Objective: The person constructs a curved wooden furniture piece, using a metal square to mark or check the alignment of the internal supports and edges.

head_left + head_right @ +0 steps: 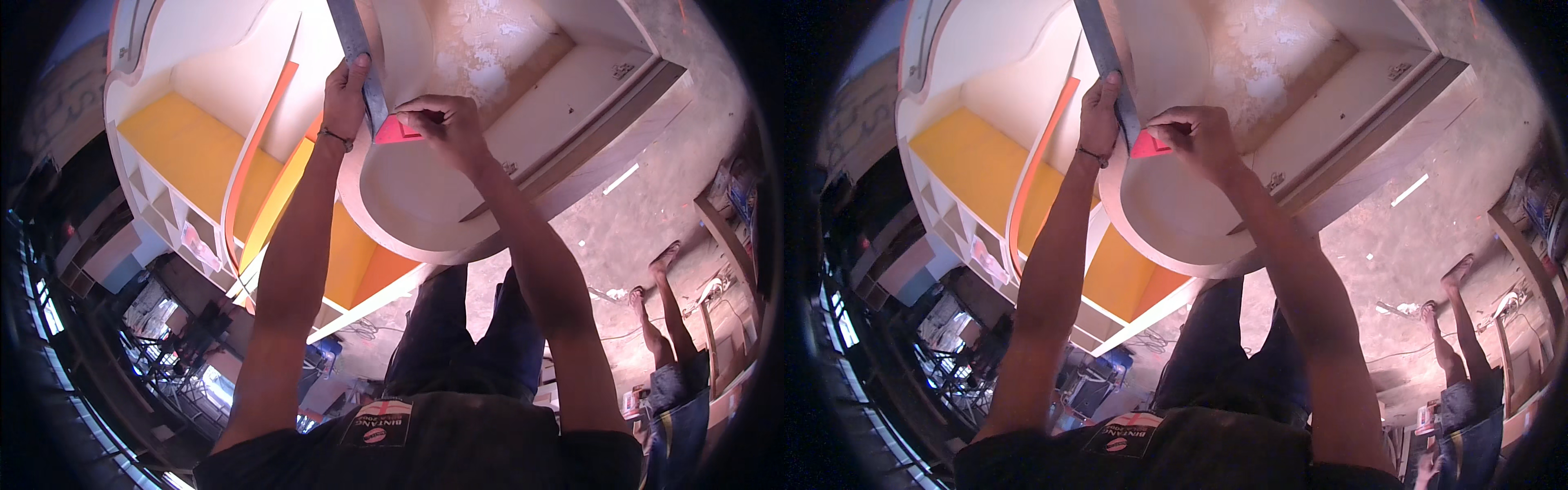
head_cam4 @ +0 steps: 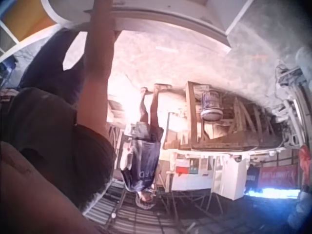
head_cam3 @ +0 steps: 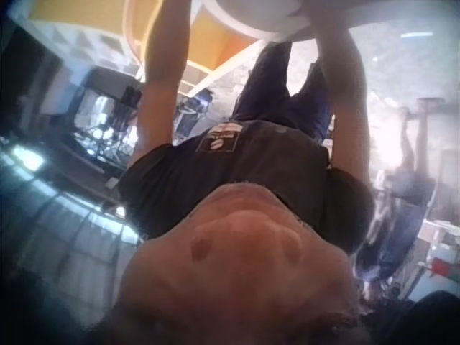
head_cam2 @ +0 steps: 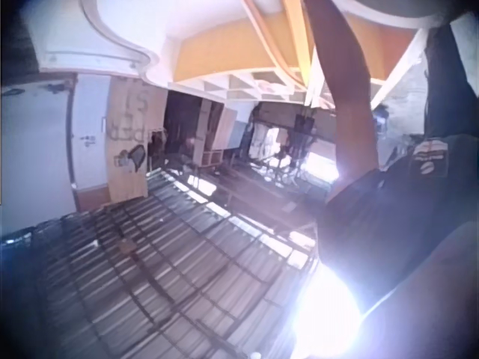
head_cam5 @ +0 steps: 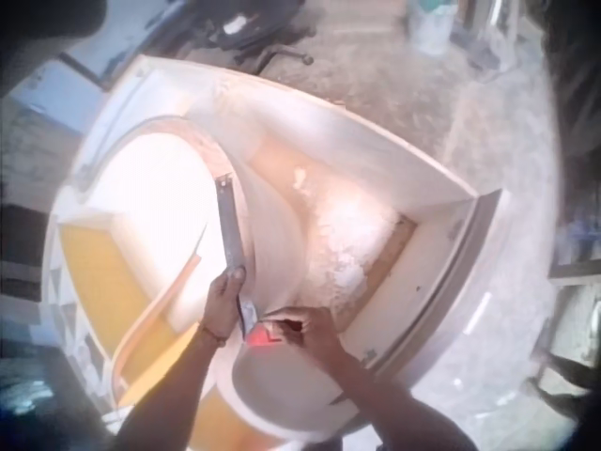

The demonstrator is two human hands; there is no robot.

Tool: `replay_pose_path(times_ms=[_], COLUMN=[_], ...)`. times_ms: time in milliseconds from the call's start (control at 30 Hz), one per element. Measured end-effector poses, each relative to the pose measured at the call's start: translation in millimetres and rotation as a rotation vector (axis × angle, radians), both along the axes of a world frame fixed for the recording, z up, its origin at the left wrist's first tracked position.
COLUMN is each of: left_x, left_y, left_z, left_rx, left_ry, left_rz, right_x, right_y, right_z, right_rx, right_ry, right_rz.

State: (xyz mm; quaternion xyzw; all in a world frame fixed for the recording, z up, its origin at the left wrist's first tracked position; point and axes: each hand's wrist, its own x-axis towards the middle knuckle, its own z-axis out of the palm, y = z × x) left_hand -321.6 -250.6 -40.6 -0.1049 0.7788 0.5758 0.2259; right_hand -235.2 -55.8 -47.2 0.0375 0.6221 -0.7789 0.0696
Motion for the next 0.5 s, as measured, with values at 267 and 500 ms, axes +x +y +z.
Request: replay_pose_path(times_ms=[267, 500], left_x=[53.2, 72.6], left_y=[-12.8, -70.4], left_z=[32.8, 23.1], left_rx=[-0.197, -0.649], left_ry=[0.233, 0.487], left_rz=[-0.238, 0.366], right_x=[-37.9, 51.5], right_y=[47.6, 21.3], right_z=[33.9, 23.7], right_rx=[0.250, 0.055], right_ry=[0.011, -0.140], right_rz=[-0.078, 0.003])
